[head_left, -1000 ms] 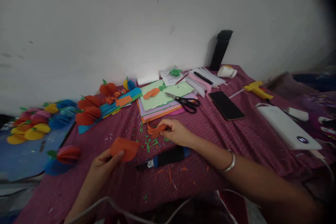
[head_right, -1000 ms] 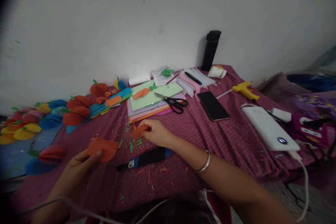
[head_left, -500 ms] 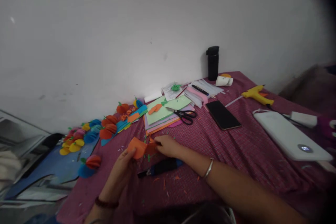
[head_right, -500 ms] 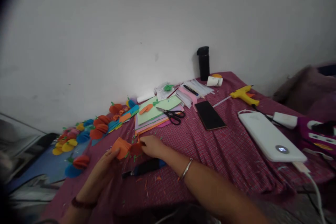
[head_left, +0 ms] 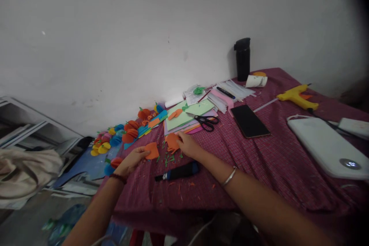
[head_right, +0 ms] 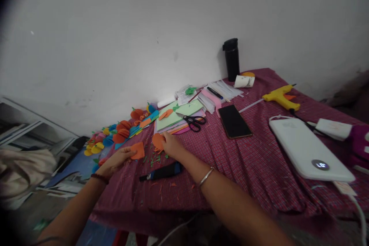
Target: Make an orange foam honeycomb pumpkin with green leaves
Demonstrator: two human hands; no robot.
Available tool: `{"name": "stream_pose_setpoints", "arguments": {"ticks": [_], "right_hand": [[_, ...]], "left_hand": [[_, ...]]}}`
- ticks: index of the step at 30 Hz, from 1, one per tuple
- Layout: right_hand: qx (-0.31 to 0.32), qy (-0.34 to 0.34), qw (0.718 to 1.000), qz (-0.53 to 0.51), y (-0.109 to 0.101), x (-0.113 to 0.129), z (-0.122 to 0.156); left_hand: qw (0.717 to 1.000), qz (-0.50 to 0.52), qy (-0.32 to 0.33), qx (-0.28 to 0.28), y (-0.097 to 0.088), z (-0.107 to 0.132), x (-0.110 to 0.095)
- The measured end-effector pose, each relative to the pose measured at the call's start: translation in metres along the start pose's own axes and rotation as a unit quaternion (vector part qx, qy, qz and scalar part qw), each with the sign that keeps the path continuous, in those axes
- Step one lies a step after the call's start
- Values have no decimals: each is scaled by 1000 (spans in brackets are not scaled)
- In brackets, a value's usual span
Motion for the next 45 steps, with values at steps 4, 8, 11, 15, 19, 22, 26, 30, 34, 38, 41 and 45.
{"name": "stream_pose_setpoints", "arguments": {"ticks": [4,8,11,15,19,22,26,30,34,38,41,45], "right_hand": [[13,2,1000,-9,2,5,3],[21,3,1000,-14,4,14,9],[19,9,1000,-1,4,19,12],[8,13,1000,16,4,22,16],[9,-5,996,88,8,25,23],[32,-41,973,226,16,26,25],[24,-76,950,302,19,35,19],[16,-105,945,310,18,46,14],[17,-111,946,305,16,44,17],[-4,-99,946,310,8,34,20],[-22,-92,946,309,1,31,20],[-14,-94,956,278,6,32,23]], "left_hand": [[997,-30,67,-10,0,-3,-11],[986,1,159,-57,0,8,-36],[979,39,196,-29,17,25,-51],[973,86,210,33,53,36,-55],[966,111,231,23,77,28,-54],[958,104,269,-2,82,22,-62],[942,75,325,-31,75,20,-76],[932,44,360,-12,75,23,-76],[924,74,375,-13,75,27,-69],[913,155,377,-14,72,27,-67],[905,200,374,-16,71,23,-65],[901,211,378,-19,79,19,-58]]}}
Point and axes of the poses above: each hand's wrist, its own z-axis away from the middle knuckle, its own y-axis out of the palm, x = y × z, the point moved 8 cm from there along -z, towards the middle knuckle, and after that the axes turned 13 degrees about -x, right-handed, at the moved point
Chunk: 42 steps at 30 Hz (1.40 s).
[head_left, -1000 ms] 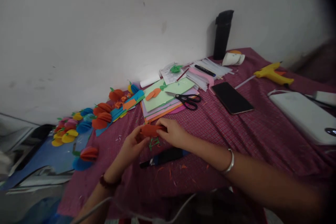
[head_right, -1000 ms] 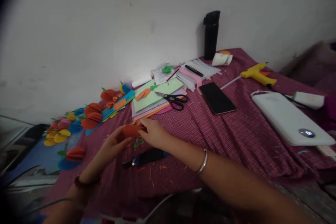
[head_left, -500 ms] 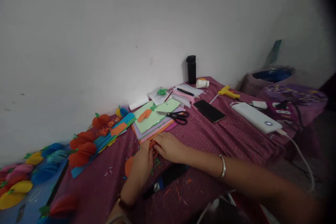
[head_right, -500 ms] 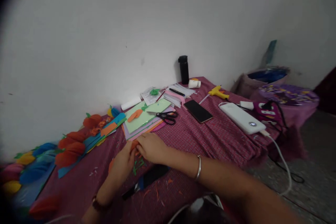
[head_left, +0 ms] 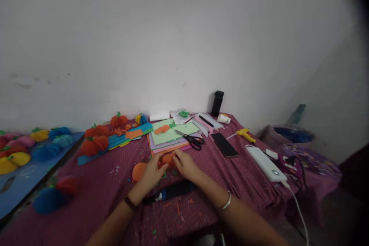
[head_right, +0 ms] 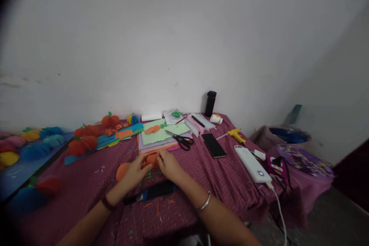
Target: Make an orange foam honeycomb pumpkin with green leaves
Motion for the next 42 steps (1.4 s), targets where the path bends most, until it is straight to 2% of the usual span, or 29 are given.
{"name": "stream_pose_setpoints", "arguments": {"ticks": [4,9,16,23,26,33,37,42], "right_hand": [[29,-1,998,-48,11,6,7],[54,35,995,-82,23,-6,9],[22,86,989,-119,20,-16,4],[2,131,968,-216,16,-14,-2],[-4,132,964,-231,18,-15,-3],[-7,101,974,-201,10,-19,-3],[32,87,979,-183,11,-17,-2],[86,69,983,-144,23,-15,4]], "left_hand": [[1000,-16,6,23,9,9,7],[999,-24,-9,37,12,14,10],[999,7,-29,42,14,12,6],[997,28,-64,37,6,8,-1],[998,14,-47,37,6,8,-3],[997,-48,44,41,7,7,-11],[993,-82,70,49,6,5,-11],[989,-105,76,78,14,8,0]]}}
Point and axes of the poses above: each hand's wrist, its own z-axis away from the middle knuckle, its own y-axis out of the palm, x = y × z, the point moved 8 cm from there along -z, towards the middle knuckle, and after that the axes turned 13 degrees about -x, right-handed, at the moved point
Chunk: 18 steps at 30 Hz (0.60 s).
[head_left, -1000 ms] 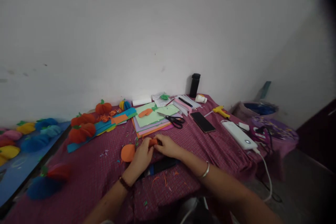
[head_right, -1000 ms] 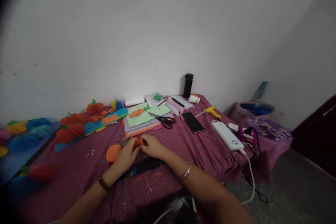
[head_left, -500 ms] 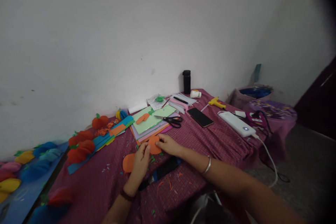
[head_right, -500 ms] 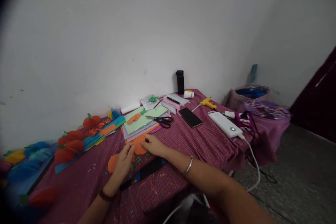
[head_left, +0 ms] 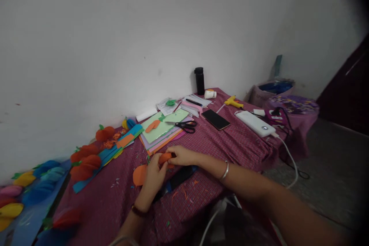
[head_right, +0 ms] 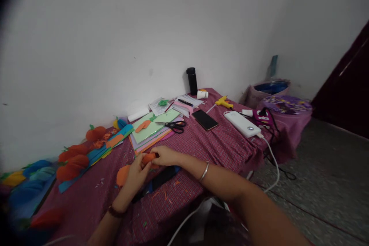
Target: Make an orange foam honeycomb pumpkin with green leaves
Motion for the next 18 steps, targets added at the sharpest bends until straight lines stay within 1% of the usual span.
{"name": "stream_pose_setpoints", "arguments": {"ticks": [4,7,9,13,16,18], "right_hand": [[6,-4,999,50,5,-5,1],[5,-17,997,70,6,-2,2],[-11,-32,996,79,2,3,1],[-69,-71,992,82,-16,18,0],[-71,-94,991,69,-22,25,0],[-68,-95,991,59,-24,26,0]], "left_hand": [[1000,-15,11,10,3,3,1],[999,-26,20,-3,-1,2,-1],[999,-33,26,-16,-4,1,-4],[997,-53,54,-25,-10,-1,-14],[994,-68,79,-19,-15,-2,-26],[993,-79,82,-32,-22,-4,-32]]}}
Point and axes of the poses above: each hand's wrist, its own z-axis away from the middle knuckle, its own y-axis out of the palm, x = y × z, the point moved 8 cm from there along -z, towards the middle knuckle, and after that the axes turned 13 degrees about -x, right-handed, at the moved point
